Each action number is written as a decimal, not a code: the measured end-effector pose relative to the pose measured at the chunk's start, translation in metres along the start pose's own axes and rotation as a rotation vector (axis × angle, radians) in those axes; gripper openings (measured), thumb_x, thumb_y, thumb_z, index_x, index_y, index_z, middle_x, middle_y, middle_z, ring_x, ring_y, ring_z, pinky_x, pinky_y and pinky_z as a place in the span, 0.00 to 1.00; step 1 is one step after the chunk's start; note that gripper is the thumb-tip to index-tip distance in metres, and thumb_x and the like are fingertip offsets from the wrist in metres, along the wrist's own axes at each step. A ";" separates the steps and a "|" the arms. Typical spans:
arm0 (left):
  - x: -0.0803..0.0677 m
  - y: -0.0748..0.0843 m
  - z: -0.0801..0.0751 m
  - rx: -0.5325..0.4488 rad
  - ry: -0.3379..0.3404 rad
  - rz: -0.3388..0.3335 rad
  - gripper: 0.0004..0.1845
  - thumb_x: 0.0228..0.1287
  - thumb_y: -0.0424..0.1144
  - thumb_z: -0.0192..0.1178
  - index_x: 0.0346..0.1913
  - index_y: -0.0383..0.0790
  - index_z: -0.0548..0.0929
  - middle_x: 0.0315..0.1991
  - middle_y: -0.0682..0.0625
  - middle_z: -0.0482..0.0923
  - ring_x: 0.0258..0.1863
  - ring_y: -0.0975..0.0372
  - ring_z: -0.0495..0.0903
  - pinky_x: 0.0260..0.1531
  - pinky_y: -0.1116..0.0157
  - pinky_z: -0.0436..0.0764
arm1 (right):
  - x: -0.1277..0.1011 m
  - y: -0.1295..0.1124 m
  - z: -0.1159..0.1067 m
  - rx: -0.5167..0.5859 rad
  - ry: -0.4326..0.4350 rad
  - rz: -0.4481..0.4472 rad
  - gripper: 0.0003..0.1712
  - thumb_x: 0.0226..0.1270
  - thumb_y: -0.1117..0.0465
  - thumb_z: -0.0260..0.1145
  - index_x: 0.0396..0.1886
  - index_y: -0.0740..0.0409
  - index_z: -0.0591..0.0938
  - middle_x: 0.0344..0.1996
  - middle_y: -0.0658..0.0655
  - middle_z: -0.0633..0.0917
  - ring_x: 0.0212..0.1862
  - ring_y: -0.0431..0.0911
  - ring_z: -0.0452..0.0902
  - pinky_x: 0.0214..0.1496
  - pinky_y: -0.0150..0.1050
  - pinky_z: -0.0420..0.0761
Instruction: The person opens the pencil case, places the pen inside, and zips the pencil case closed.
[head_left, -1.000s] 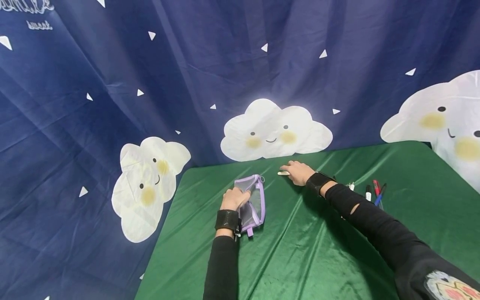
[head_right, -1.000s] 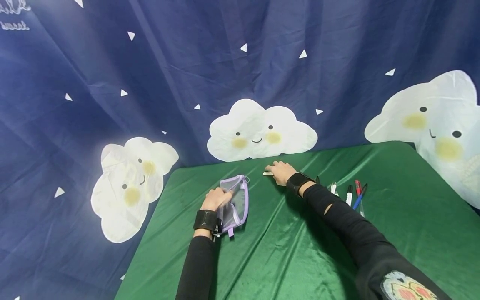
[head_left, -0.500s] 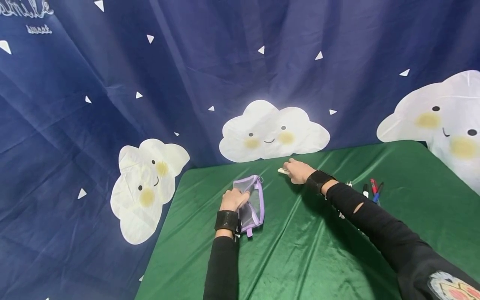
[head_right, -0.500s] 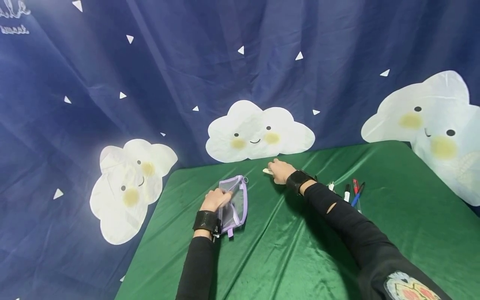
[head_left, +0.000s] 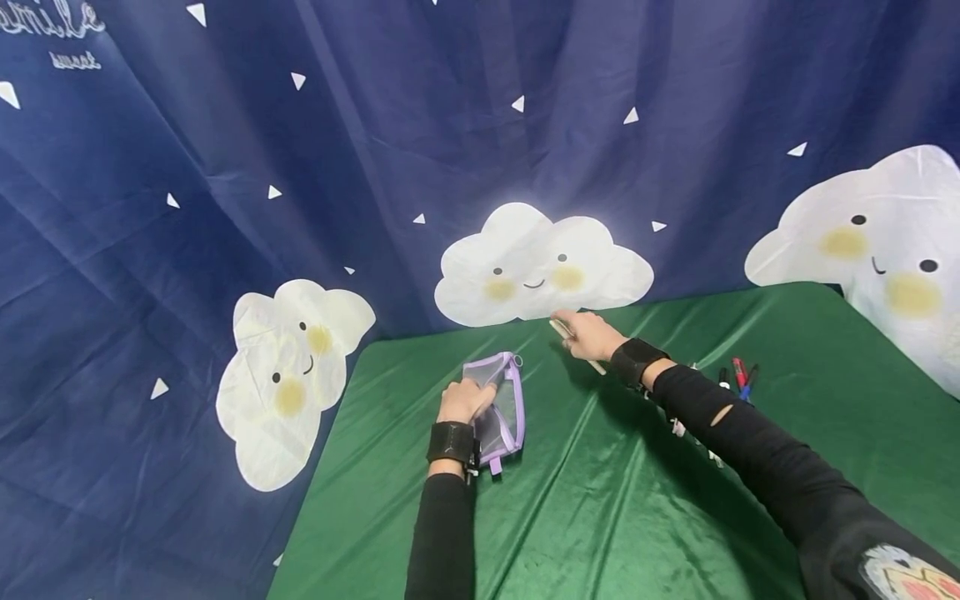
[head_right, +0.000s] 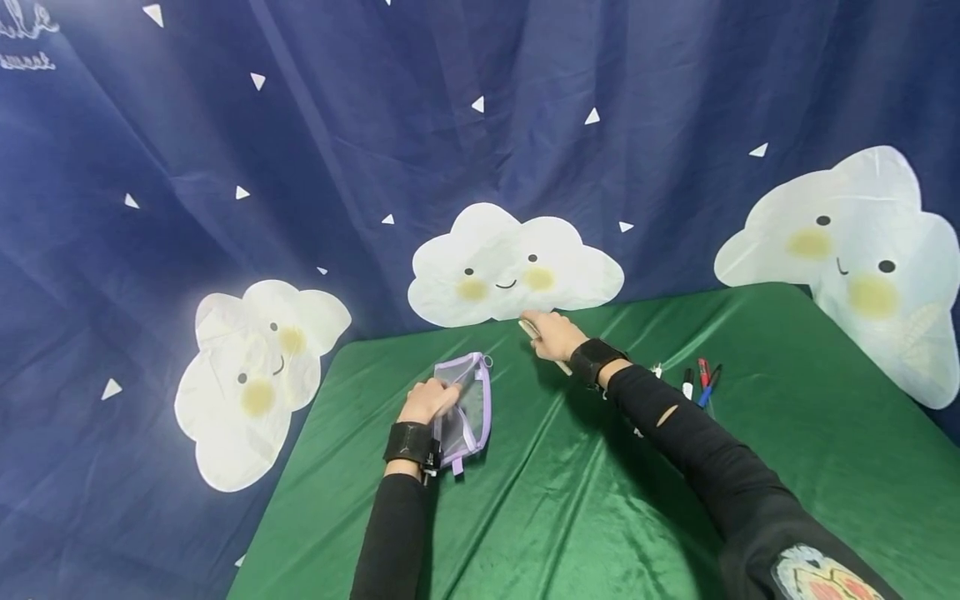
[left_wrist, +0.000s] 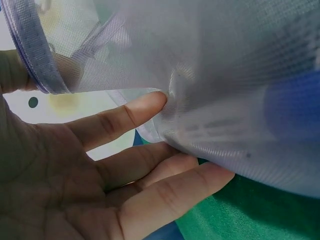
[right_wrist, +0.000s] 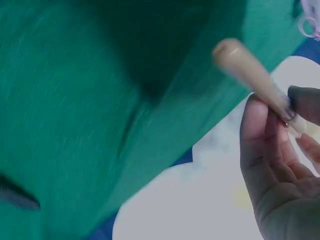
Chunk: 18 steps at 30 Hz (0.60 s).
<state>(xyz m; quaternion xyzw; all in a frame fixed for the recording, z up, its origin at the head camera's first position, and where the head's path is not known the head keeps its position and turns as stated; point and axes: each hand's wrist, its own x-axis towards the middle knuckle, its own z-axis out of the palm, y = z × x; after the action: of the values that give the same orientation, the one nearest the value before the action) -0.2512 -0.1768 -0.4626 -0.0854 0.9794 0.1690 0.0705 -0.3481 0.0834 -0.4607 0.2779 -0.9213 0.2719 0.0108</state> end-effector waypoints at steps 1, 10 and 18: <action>0.000 0.000 0.000 -0.005 0.000 0.000 0.23 0.51 0.57 0.44 0.29 0.41 0.79 0.38 0.40 0.80 0.32 0.52 0.76 0.29 0.61 0.74 | 0.001 -0.001 0.000 0.041 0.006 0.010 0.30 0.56 0.65 0.61 0.60 0.54 0.67 0.34 0.61 0.83 0.27 0.46 0.79 0.25 0.37 0.77; 0.004 -0.002 0.002 0.005 0.001 0.007 0.23 0.52 0.58 0.42 0.21 0.43 0.76 0.37 0.40 0.80 0.31 0.52 0.76 0.28 0.62 0.73 | 0.006 -0.012 -0.010 0.366 0.094 0.137 0.23 0.60 0.62 0.61 0.54 0.57 0.68 0.28 0.66 0.82 0.24 0.50 0.80 0.23 0.41 0.81; 0.003 -0.002 0.002 0.017 -0.004 -0.003 0.25 0.54 0.58 0.41 0.29 0.41 0.80 0.41 0.39 0.80 0.35 0.50 0.77 0.30 0.61 0.74 | 0.010 -0.022 -0.008 0.562 0.149 0.221 0.20 0.60 0.62 0.61 0.51 0.58 0.68 0.29 0.68 0.84 0.25 0.49 0.83 0.29 0.48 0.82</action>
<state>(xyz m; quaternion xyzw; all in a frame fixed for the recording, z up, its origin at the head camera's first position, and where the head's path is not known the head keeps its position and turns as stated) -0.2539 -0.1785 -0.4660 -0.0861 0.9805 0.1606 0.0733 -0.3462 0.0669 -0.4412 0.1476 -0.8314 0.5350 -0.0284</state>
